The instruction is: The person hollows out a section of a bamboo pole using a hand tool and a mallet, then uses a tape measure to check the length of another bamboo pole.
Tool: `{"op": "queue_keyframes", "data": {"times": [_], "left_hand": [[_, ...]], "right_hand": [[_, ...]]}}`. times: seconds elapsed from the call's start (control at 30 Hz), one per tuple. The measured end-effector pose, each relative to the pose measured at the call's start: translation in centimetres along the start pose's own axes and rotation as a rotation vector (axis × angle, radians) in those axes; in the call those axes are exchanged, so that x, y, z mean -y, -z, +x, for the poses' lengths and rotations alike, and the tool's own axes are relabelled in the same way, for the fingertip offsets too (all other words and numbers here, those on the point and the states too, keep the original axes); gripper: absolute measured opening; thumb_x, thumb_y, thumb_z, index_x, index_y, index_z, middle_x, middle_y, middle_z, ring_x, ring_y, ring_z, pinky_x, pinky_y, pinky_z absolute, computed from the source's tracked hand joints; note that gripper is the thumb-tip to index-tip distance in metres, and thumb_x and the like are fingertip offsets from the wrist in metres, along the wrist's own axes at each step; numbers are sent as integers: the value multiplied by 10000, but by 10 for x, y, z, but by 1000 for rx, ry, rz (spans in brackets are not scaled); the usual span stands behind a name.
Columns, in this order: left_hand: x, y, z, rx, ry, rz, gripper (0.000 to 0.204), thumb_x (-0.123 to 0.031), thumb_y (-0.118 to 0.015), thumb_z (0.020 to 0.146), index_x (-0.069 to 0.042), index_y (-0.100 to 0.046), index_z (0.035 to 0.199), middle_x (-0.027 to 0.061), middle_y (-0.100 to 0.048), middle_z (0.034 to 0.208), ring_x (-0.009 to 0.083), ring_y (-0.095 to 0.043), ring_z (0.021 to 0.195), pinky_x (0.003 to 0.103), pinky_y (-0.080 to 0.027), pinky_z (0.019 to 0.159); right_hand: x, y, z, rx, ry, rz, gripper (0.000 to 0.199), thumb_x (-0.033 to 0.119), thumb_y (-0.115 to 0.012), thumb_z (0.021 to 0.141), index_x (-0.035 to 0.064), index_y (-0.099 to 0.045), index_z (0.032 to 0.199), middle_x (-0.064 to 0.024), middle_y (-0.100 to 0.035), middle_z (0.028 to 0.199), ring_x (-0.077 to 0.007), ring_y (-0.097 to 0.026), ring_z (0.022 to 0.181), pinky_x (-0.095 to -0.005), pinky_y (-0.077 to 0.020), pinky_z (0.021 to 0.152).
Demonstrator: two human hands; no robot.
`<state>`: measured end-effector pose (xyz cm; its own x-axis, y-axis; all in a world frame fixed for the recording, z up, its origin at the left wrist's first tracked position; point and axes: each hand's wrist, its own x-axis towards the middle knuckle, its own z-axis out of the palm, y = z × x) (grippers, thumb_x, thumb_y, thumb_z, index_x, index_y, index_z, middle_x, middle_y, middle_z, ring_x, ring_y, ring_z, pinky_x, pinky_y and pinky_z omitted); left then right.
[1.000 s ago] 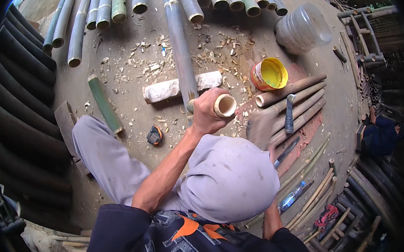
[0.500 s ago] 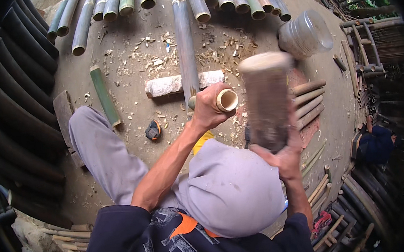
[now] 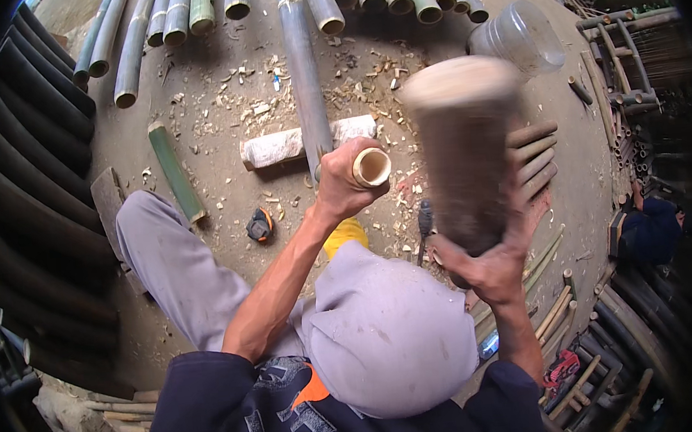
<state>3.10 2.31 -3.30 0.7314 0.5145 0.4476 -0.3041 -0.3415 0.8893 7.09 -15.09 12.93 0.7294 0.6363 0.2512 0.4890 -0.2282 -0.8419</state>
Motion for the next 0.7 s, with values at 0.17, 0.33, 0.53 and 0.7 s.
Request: {"op": "queue_keyframes", "data": {"times": [0.17, 0.33, 0.53, 0.7], "left_hand": [[-4, -4, 4, 1, 16, -36, 400, -133, -806, 589, -44, -606, 923, 131, -642, 840, 299, -653, 785, 371, -514, 698], [2, 0, -3, -30, -15, -52, 402, -182, -837, 596, -45, -620, 905, 127, -644, 824, 301, -650, 757, 366, -516, 677], [6, -4, -2, 12, -53, -40, 422, -179, -836, 604, -31, -614, 931, 124, -622, 789, 302, -632, 726, 370, -500, 654], [-2, 3, -3, 39, 85, -41, 420, -140, -833, 589, -25, -616, 930, 124, -644, 838, 285, -648, 762, 352, -510, 683]], "right_hand": [[-42, -16, -8, 265, 158, -623, 971, 75, -756, 630, 117, -270, 1469, -199, -559, 1187, -322, -604, 1026, -376, -501, 896], [-15, -4, 10, 317, -30, -269, 938, 96, -780, 629, 101, -333, 1453, -238, -520, 1277, -344, -572, 1129, -380, -473, 936], [-50, -16, -28, 162, -73, -332, 960, 103, -769, 615, 80, -307, 1456, -221, -542, 1251, -339, -578, 1121, -384, -490, 924], [-55, -11, -43, 99, -12, -149, 1011, 114, -784, 633, 111, -239, 1484, -240, -529, 1243, -365, -585, 1093, -403, -496, 905]]}}
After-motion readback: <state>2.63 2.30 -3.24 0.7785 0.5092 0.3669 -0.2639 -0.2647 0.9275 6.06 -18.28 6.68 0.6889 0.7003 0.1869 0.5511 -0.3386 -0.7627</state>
